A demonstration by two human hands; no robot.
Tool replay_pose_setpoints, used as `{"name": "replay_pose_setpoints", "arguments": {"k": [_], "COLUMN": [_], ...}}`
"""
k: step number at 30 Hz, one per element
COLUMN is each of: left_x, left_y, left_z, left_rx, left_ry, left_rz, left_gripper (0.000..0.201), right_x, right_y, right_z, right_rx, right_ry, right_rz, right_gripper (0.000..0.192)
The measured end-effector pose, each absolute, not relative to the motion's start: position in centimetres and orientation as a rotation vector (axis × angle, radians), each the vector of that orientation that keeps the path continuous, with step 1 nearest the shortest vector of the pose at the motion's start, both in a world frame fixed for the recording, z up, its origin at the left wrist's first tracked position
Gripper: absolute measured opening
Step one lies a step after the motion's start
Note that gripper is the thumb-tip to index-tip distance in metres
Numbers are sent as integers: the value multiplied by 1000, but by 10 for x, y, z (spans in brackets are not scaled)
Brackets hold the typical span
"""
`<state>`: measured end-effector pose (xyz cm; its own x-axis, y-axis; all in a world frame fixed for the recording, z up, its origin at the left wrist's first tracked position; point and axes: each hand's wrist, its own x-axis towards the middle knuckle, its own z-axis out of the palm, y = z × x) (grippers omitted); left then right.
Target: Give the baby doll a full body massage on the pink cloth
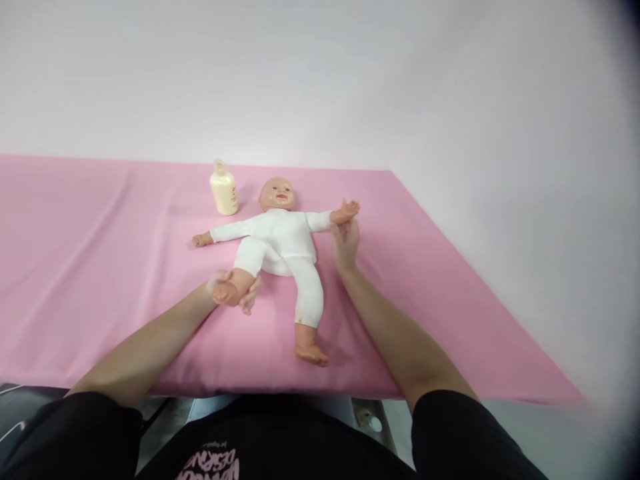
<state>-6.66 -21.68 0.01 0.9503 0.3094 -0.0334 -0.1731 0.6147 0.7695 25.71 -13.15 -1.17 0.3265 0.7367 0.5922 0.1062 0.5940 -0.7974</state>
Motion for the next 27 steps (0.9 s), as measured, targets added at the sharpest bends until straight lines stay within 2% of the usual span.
{"name": "replay_pose_setpoints", "arguments": {"k": [6, 13, 17, 22, 27], "left_x": [-54, -45, -56, -68, -59], "left_y": [-213, -216, -214, -221, -232], "left_z": [12, 17, 0, 3, 27], "left_rx": [611, 505, 667, 989, 1212], "left_ry": [533, 652, 556, 344, 303], "left_rz": [682, 723, 557, 10, -253], "left_gripper": [46, 39, 43, 63, 45], "right_x": [232, 230, 233, 246, 276], "right_y": [-158, -156, -156, -145, -114], "right_z": [-5, -4, -4, -3, -22], "right_rx": [-837, -807, -828, -864, -958], "right_ry": [-1690, -1965, -1862, -1448, -1009], "right_rz": [276, 184, 260, 439, 648], "right_gripper": [40, 33, 38, 54, 65]}}
